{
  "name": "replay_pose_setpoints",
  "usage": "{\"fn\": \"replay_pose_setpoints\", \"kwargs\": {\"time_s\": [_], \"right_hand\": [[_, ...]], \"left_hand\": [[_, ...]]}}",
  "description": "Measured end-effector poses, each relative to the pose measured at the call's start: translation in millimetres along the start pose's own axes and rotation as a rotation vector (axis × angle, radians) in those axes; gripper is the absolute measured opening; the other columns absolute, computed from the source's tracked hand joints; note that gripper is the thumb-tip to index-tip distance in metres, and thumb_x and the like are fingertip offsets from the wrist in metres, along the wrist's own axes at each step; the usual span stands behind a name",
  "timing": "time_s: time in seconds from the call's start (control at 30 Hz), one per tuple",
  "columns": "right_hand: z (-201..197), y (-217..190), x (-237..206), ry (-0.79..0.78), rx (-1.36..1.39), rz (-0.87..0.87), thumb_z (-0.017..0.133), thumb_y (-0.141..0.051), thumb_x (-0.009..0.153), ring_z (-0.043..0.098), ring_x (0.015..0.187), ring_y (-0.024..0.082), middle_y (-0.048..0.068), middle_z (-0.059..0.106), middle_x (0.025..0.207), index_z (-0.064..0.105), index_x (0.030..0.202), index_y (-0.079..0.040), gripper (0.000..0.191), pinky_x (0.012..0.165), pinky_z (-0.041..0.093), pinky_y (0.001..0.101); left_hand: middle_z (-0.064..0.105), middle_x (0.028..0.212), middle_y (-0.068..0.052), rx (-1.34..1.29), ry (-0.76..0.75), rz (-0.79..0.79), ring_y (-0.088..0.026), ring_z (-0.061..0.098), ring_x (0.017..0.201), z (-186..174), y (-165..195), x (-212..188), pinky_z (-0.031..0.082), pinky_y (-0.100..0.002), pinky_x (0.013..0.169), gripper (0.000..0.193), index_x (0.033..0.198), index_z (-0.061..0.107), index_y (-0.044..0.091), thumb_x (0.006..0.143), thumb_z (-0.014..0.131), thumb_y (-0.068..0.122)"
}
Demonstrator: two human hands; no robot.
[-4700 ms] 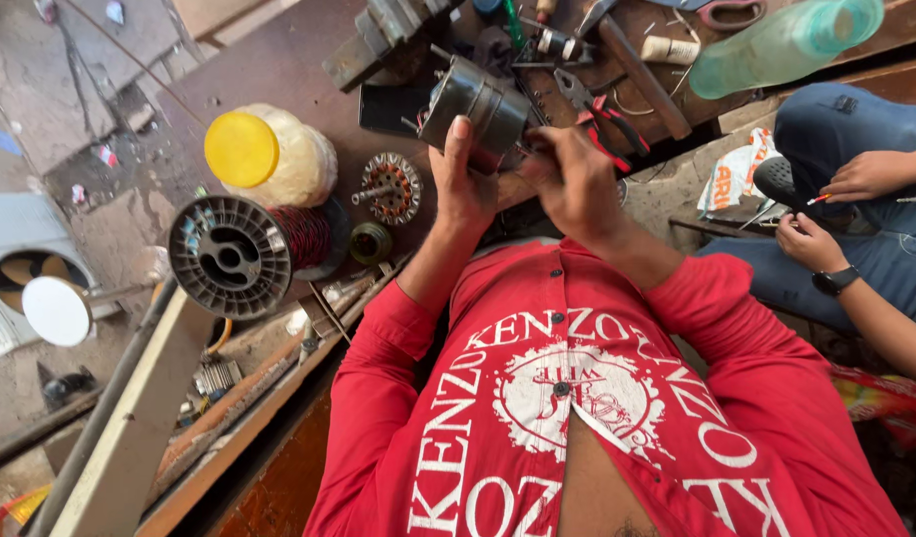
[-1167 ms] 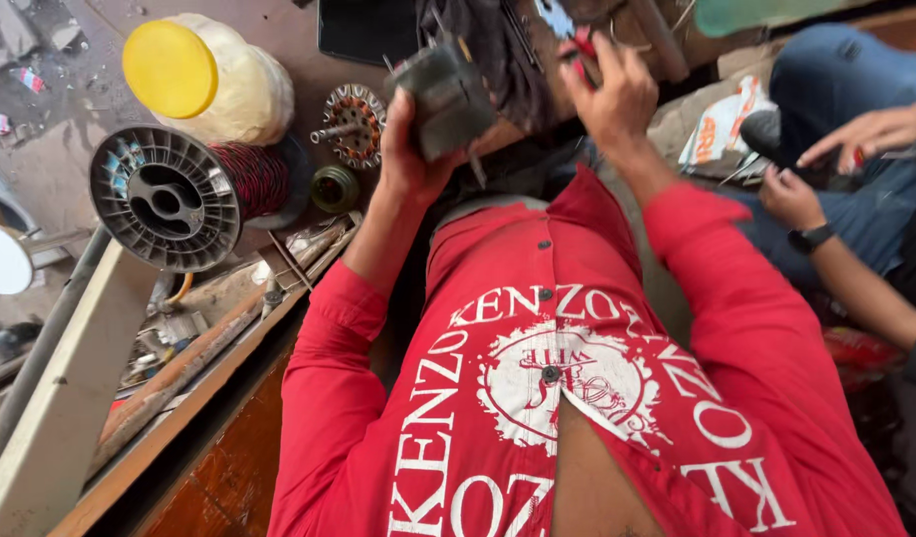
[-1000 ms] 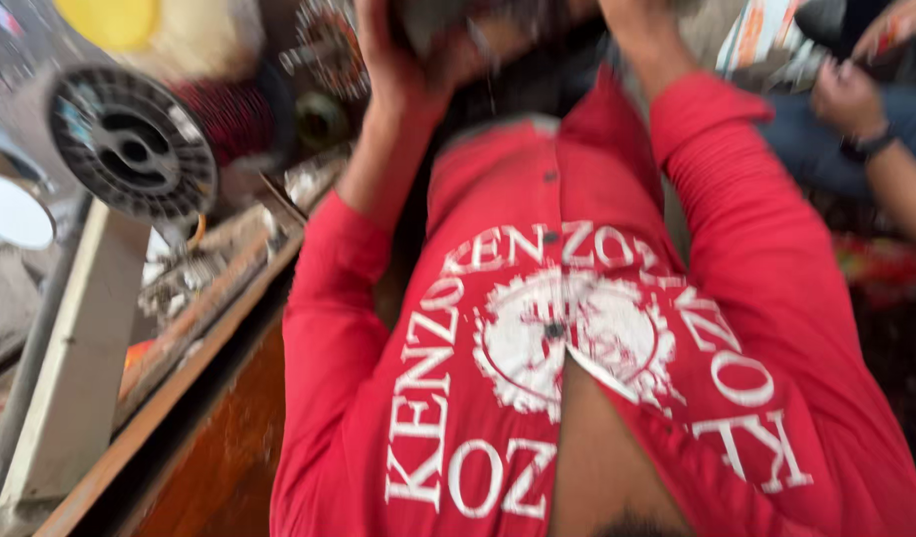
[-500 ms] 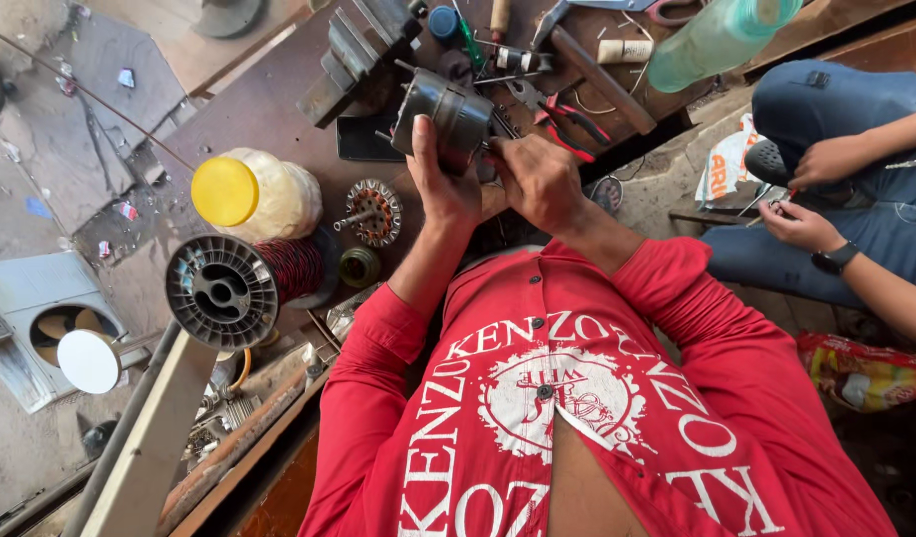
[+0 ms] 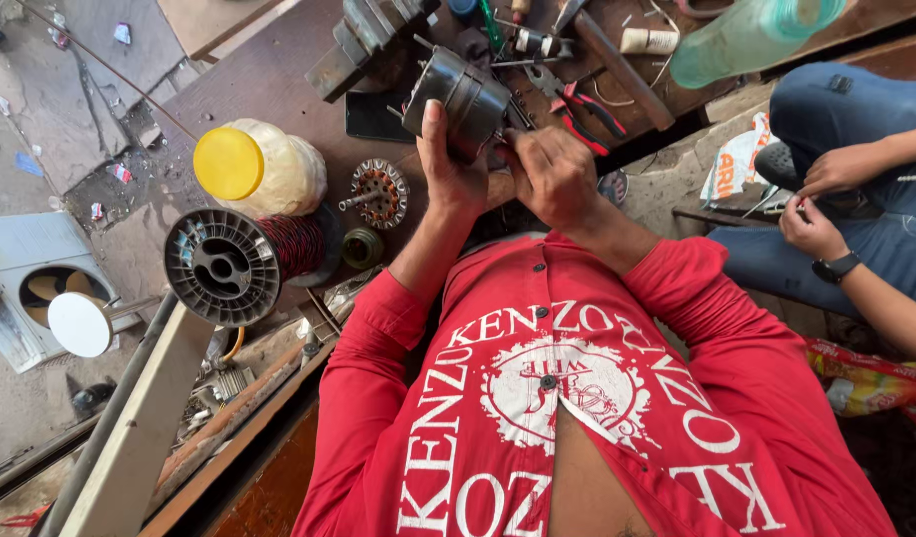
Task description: The person is repairing a small electric motor. They use a hammer to tap the motor housing and pliers to adjust the internal wires. The person repeatedly rotates and repositions the motor while working on it.
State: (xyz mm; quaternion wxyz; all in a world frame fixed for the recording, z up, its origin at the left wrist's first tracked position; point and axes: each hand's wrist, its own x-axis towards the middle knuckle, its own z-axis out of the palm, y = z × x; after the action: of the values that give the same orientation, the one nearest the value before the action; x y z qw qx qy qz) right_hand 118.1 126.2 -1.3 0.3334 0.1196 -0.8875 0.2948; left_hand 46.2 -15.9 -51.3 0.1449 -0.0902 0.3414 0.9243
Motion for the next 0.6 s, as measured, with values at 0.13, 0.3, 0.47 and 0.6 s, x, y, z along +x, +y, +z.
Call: {"fn": "replay_pose_setpoints", "kwargs": {"time_s": [0.13, 0.3, 0.47, 0.6], "right_hand": [[12.6, 3.4, -9.1, -0.206, 0.838, 0.957, 0.066, -0.024, 0.105, 0.056, 0.057, 0.013, 0.001, 0.063, 0.071, 0.069, 0.103, 0.004, 0.028, 0.05, 0.045, 0.033], [8.2, 7.3, -21.4, -0.18, 0.785, 0.933, 0.057, -0.029, 0.114, 0.052, 0.06, 0.008, 0.0, 0.058, 0.067, 0.069, 0.094, 0.001, 0.038, 0.052, 0.041, 0.0321], [8.5, 7.5, -12.2, -0.138, 0.369, 0.462, 0.064, -0.022, 0.102, 0.068, 0.071, 0.021, 0.015, 0.069, 0.081, 0.07, 0.101, 0.002, 0.025, 0.065, 0.053, 0.0381], [14.0, 44.6, -9.3, -0.233, 0.91, 0.742, 0.063, -0.015, 0.1, 0.069, 0.089, 0.027, 0.018, 0.075, 0.094, 0.074, 0.095, 0.001, 0.02, 0.079, 0.055, 0.0385]], "left_hand": [[0.07, 0.119, -0.006, -0.101, 0.042, -0.148, -0.022, 0.066, 0.108, -13.7, -2.9, 6.2, 0.052, -0.042, 0.096, 0.052, 0.126, 0.063, 0.008, 0.096, 0.069, 0.05], [0.071, 0.123, -0.006, -0.055, 0.056, -0.131, -0.022, 0.067, 0.111, -26.5, -8.5, 8.8, 0.051, -0.042, 0.096, 0.055, 0.13, 0.065, 0.009, 0.094, 0.068, 0.051], [0.07, 0.125, -0.005, -0.072, 0.024, -0.141, -0.022, 0.066, 0.115, -19.6, -7.2, 2.3, 0.051, -0.042, 0.103, 0.058, 0.134, 0.062, 0.009, 0.095, 0.067, 0.052], [0.066, 0.128, -0.006, -0.111, -0.036, -0.129, -0.024, 0.065, 0.116, -11.9, 8.4, -1.6, 0.051, -0.045, 0.101, 0.067, 0.14, 0.055, 0.01, 0.093, 0.068, 0.055]]}}
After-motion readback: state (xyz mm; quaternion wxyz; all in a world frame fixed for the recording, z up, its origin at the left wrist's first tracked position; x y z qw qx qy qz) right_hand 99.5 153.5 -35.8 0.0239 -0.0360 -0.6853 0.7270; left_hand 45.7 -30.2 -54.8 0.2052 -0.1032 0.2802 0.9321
